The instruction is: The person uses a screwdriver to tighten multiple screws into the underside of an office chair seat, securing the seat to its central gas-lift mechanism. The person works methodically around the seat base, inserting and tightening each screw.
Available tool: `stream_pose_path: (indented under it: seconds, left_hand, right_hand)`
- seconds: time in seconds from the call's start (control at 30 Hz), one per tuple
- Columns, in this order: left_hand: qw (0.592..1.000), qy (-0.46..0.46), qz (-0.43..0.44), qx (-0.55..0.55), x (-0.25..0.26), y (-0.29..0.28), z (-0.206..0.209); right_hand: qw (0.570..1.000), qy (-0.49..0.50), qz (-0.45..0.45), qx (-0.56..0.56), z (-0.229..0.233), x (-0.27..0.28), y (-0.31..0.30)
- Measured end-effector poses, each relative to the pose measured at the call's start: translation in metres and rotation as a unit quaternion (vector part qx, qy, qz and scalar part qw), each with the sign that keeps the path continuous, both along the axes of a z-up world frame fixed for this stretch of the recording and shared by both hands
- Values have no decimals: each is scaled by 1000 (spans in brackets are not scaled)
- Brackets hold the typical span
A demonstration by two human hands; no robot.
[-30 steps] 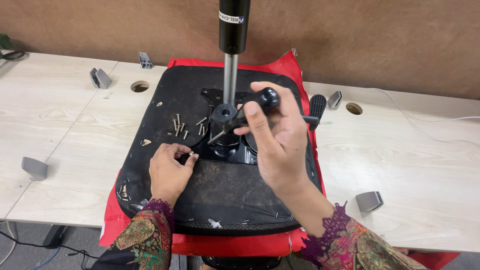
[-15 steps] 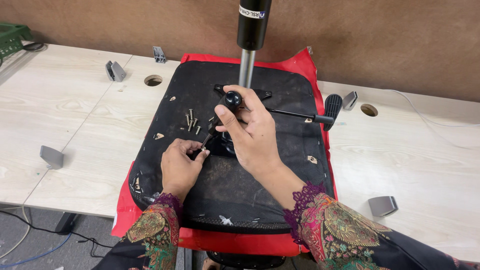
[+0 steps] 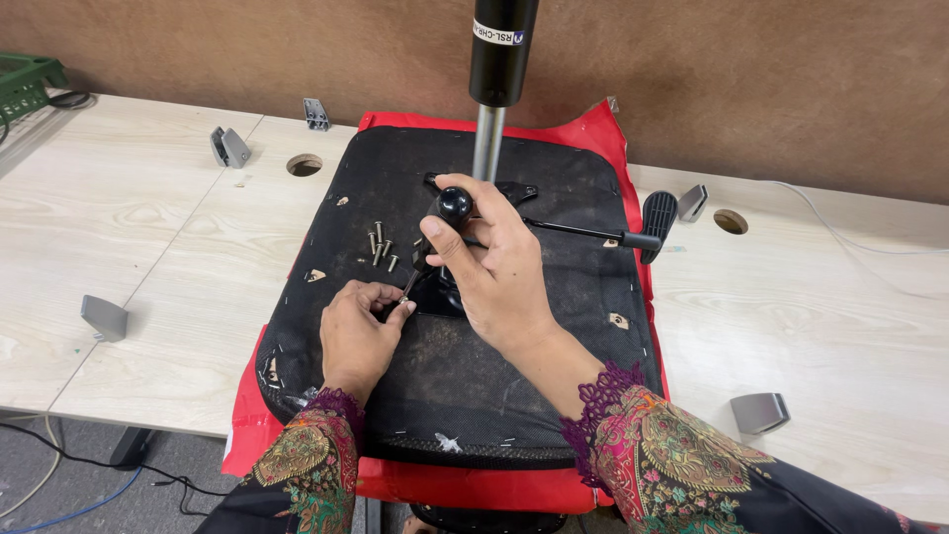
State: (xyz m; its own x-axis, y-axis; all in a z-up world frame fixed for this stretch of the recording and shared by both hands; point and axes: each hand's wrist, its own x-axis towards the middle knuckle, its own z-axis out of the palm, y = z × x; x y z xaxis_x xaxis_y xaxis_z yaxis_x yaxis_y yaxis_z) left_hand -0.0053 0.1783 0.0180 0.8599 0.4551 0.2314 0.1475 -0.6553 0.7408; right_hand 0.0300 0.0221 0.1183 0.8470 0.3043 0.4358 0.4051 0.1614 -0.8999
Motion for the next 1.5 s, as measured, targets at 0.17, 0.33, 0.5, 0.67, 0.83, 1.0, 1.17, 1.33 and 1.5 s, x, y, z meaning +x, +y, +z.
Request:
stream_pose_path:
  seconds: [0.17, 0.33, 0.5, 0.67, 0.83, 1.0, 1.17, 1.33, 1.5]
  left_hand:
    - [1000, -3, -3, -6, 0, 1, -2]
    - [1000, -9, -4, 0, 1, 1, -3]
    - [1000, 0, -2, 7, 1, 1, -3]
    - [1000, -7, -8, 28, 2, 2, -4]
    - [999, -8, -12, 46, 3, 3, -6]
    - [999, -12, -9, 34, 2, 2, -6]
    - [999, -3, -7, 32, 3, 2, -7]
    - [998, -14, -7, 58, 3, 2, -8]
    - [999, 13, -6, 41, 3, 2, -8]
  right_hand:
    - [1000, 14, 7, -1, -1, -3, 1]
    - [999, -25, 5, -26, 2, -1, 3]
    - [996, -55, 44, -49, 10, 5, 3]
    - [991, -32, 22, -131, 17, 4, 3]
    - [984, -131, -27, -113, 23, 1, 6]
    - [979, -157, -63, -114, 25, -2, 12]
    - [977, -183, -43, -102, 23, -7, 13]
    - [982, -155, -33, -102, 25, -3, 8]
    - [984, 16, -67, -165, 24, 1, 8]
